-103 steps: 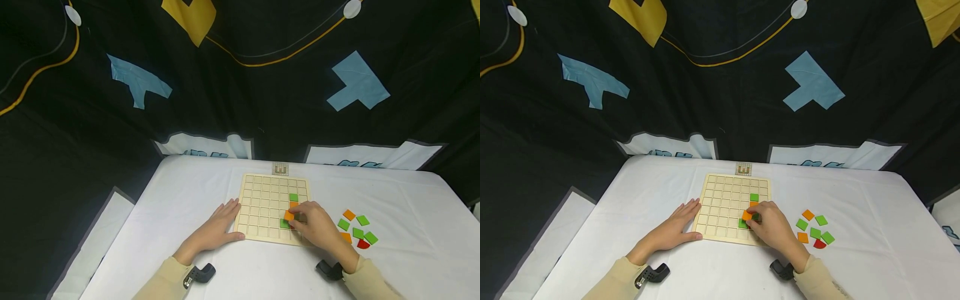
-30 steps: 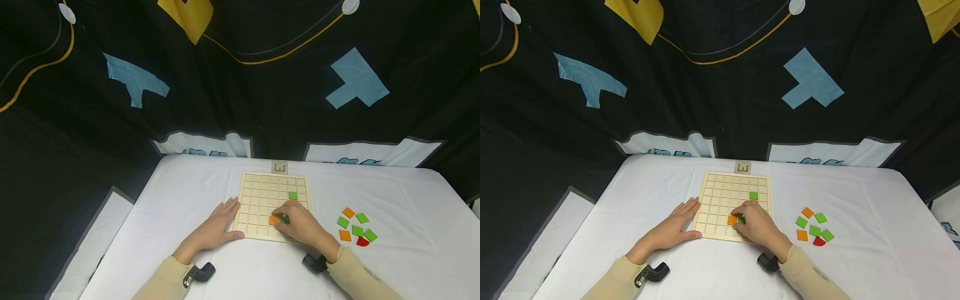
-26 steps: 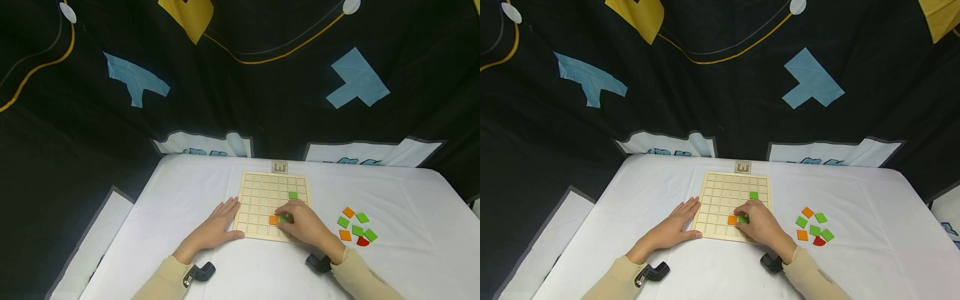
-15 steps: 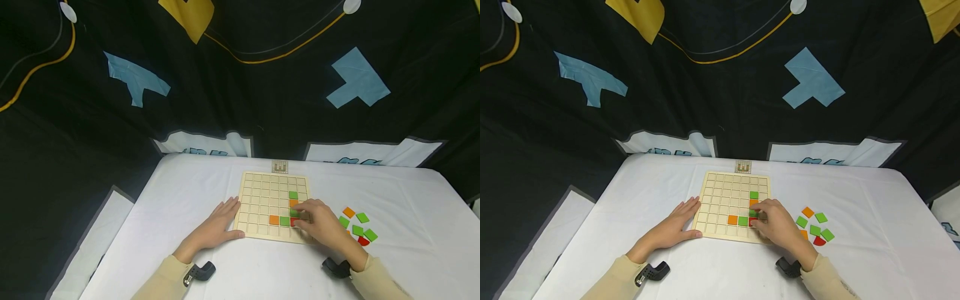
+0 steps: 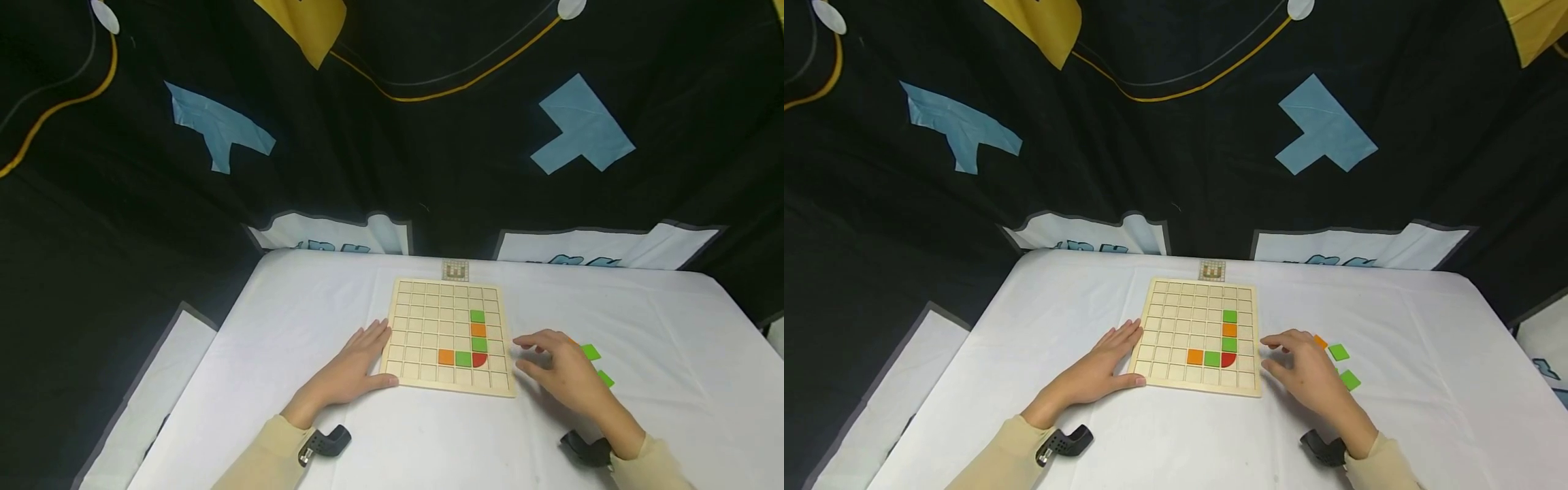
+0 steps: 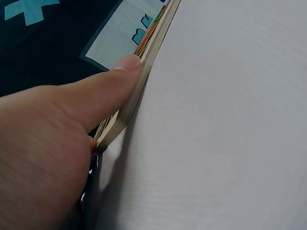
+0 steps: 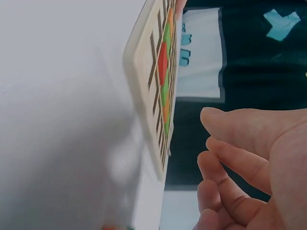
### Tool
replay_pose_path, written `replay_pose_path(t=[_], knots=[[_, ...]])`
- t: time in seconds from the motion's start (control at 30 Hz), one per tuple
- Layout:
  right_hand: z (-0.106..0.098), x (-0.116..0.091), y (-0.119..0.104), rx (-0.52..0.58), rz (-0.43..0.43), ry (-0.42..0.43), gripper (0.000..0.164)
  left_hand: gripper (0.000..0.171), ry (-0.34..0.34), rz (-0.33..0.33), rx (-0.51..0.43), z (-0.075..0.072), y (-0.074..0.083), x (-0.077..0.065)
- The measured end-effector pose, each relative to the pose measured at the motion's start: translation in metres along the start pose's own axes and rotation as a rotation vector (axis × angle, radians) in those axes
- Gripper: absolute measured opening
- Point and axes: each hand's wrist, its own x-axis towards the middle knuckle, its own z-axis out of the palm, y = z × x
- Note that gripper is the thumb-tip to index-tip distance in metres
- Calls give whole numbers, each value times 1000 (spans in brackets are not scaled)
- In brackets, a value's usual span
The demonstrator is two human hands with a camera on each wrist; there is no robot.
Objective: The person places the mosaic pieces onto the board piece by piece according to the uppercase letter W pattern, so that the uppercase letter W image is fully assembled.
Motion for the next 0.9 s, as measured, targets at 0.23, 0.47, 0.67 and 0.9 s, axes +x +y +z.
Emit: replay_pose_path(t=[0.23, 0.47, 0.67, 0.9], knots=[[-6, -11, 16, -6, 27, 34, 31, 95, 5, 1, 5, 1, -1, 0], [-11, -21, 30, 36, 47, 38, 31, 96, 0, -1, -1, 0, 0, 1], [-15, -27, 40, 10, 118, 9, 31, 96, -6, -2, 5, 0, -1, 1], [-17, -31, 48, -14, 165, -12, 30, 95, 3, 2, -5, 0, 0, 0]])
